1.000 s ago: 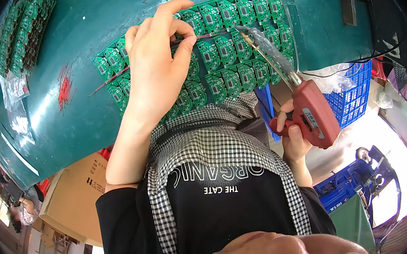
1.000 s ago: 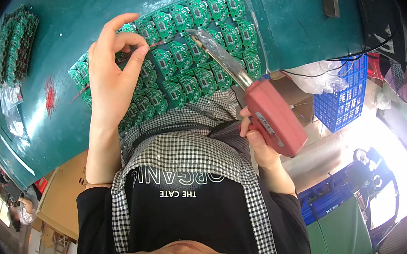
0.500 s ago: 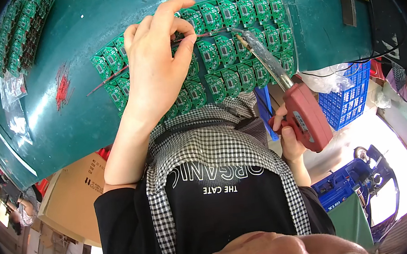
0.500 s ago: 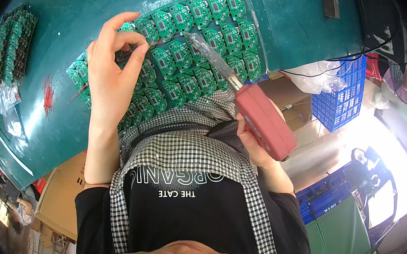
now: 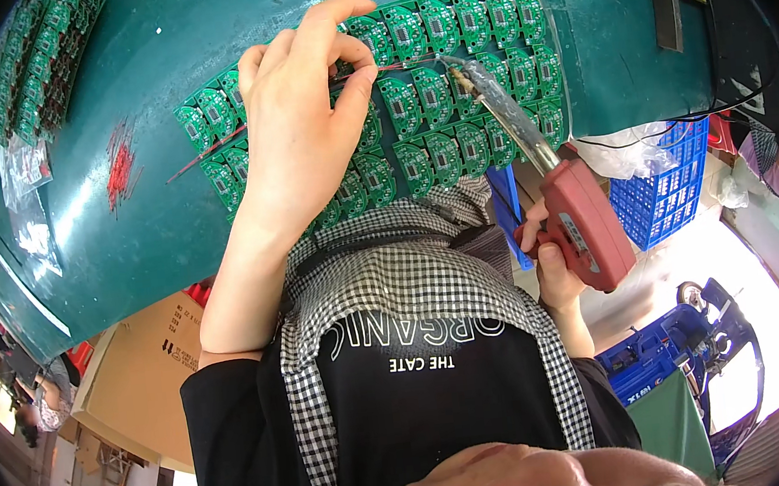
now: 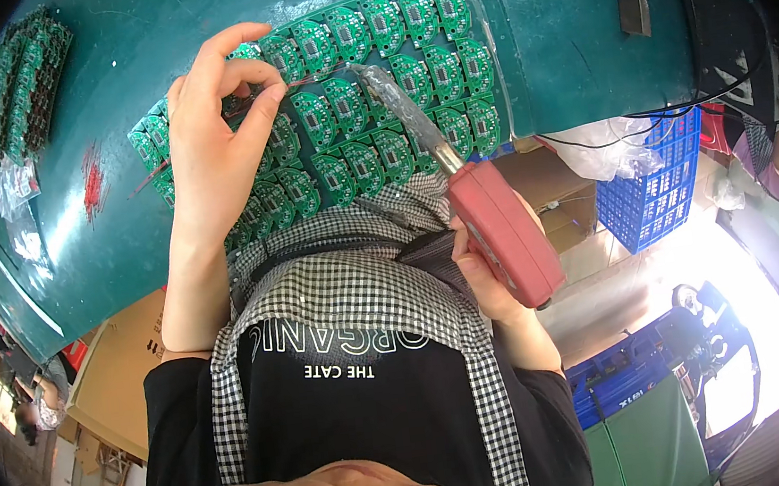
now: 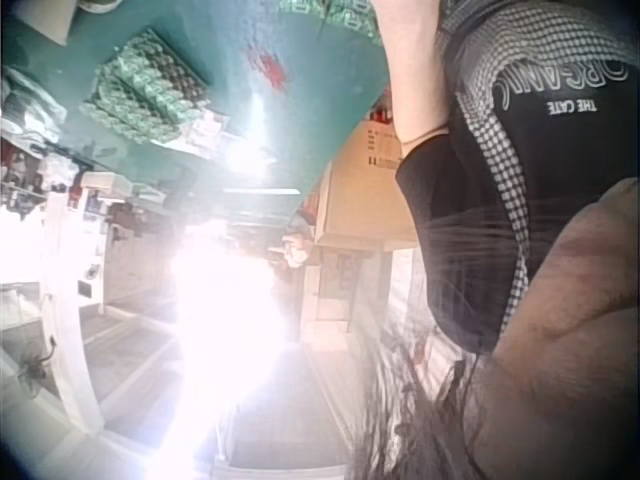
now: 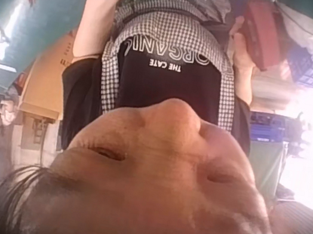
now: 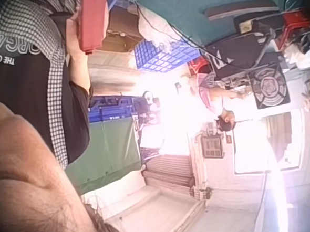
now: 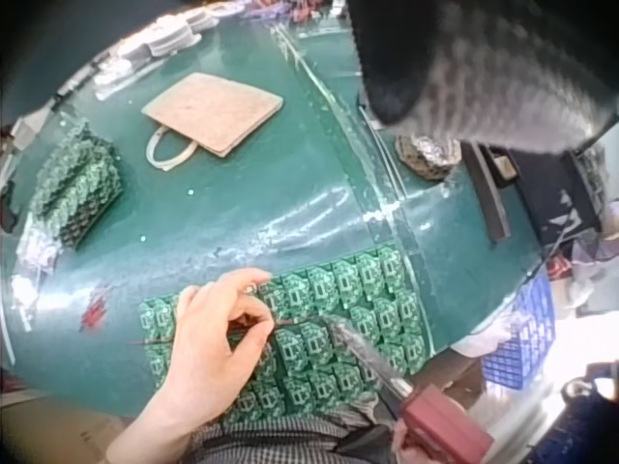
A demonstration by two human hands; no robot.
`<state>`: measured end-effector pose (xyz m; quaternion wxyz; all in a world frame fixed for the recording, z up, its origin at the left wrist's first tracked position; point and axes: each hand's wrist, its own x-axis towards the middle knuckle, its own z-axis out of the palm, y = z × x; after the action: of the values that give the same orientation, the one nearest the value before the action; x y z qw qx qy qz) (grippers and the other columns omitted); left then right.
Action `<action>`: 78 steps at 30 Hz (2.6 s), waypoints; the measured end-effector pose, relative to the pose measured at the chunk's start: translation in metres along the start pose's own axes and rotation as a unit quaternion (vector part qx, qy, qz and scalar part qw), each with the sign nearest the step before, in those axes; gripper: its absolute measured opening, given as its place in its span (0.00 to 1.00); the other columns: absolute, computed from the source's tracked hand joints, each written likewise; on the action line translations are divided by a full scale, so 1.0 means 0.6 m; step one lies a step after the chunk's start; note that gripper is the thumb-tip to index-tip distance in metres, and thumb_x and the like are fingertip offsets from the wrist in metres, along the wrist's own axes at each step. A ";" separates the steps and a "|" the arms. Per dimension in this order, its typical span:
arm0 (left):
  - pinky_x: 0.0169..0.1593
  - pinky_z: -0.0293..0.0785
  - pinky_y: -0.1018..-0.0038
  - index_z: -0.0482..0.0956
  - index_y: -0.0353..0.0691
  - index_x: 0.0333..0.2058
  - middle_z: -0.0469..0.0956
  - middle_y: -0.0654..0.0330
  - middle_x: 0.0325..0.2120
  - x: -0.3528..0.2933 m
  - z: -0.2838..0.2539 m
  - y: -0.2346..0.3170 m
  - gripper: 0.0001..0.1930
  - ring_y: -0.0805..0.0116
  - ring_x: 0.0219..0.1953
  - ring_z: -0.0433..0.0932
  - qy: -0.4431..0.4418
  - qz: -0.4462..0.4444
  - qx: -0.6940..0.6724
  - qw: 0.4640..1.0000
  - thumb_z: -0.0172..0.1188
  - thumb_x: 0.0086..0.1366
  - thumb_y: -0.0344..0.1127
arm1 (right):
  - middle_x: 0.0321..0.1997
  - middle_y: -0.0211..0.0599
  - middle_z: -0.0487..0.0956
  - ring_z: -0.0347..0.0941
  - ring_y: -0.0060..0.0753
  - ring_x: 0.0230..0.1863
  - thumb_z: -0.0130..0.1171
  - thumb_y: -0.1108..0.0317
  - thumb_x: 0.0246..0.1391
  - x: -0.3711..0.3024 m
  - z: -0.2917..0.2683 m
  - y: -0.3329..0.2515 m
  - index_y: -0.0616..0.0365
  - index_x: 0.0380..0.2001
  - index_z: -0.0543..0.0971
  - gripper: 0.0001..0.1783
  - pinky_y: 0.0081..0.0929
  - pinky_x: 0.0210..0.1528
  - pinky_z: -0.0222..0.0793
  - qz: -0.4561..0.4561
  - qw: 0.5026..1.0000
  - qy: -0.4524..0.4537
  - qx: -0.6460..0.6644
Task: Using a glue gun to attach wires to rows of circuit boards on an assembly line.
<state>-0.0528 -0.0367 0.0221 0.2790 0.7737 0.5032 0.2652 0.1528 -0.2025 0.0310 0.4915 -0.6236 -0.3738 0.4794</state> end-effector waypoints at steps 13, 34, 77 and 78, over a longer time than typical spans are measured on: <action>0.45 0.56 0.75 0.69 0.45 0.43 0.73 0.73 0.23 0.001 0.001 0.001 0.19 0.77 0.26 0.66 -0.008 -0.004 0.006 1.000 0.58 0.50 0.26 | 0.41 0.47 0.70 0.65 0.24 0.21 0.59 0.51 0.45 -0.005 -0.005 0.003 0.68 0.47 0.63 0.35 0.20 0.24 0.65 -0.007 0.999 0.006 0.030; 0.45 0.55 0.75 0.68 0.44 0.44 0.73 0.72 0.23 0.005 -0.006 0.002 0.19 0.77 0.27 0.68 -0.038 -0.004 -0.003 0.999 0.57 0.51 0.25 | 0.37 0.46 0.70 0.65 0.25 0.21 0.60 0.51 0.44 0.001 0.003 -0.002 0.69 0.44 0.65 0.34 0.19 0.22 0.63 -0.007 1.000 0.018 0.011; 0.33 0.66 0.71 0.77 0.38 0.31 0.71 0.61 0.23 0.019 0.006 0.000 0.09 0.62 0.29 0.70 -0.062 0.154 0.061 0.984 0.57 0.48 0.24 | 0.38 0.46 0.70 0.65 0.23 0.20 0.58 0.50 0.46 0.004 -0.004 -0.001 0.70 0.45 0.63 0.34 0.19 0.21 0.62 -0.009 1.000 0.003 0.013; 0.33 0.66 0.71 0.77 0.38 0.31 0.71 0.61 0.23 0.019 0.007 -0.001 0.09 0.62 0.29 0.70 -0.063 0.154 0.059 0.984 0.57 0.48 0.24 | 0.38 0.47 0.70 0.65 0.23 0.19 0.57 0.50 0.46 0.004 -0.005 -0.001 0.70 0.45 0.63 0.35 0.19 0.21 0.62 -0.011 1.000 -0.002 0.006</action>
<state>-0.0464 -0.0265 0.0204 0.2195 0.8725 0.3739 0.2252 0.1561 -0.2008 0.0313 0.4998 -0.6154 -0.3788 0.4775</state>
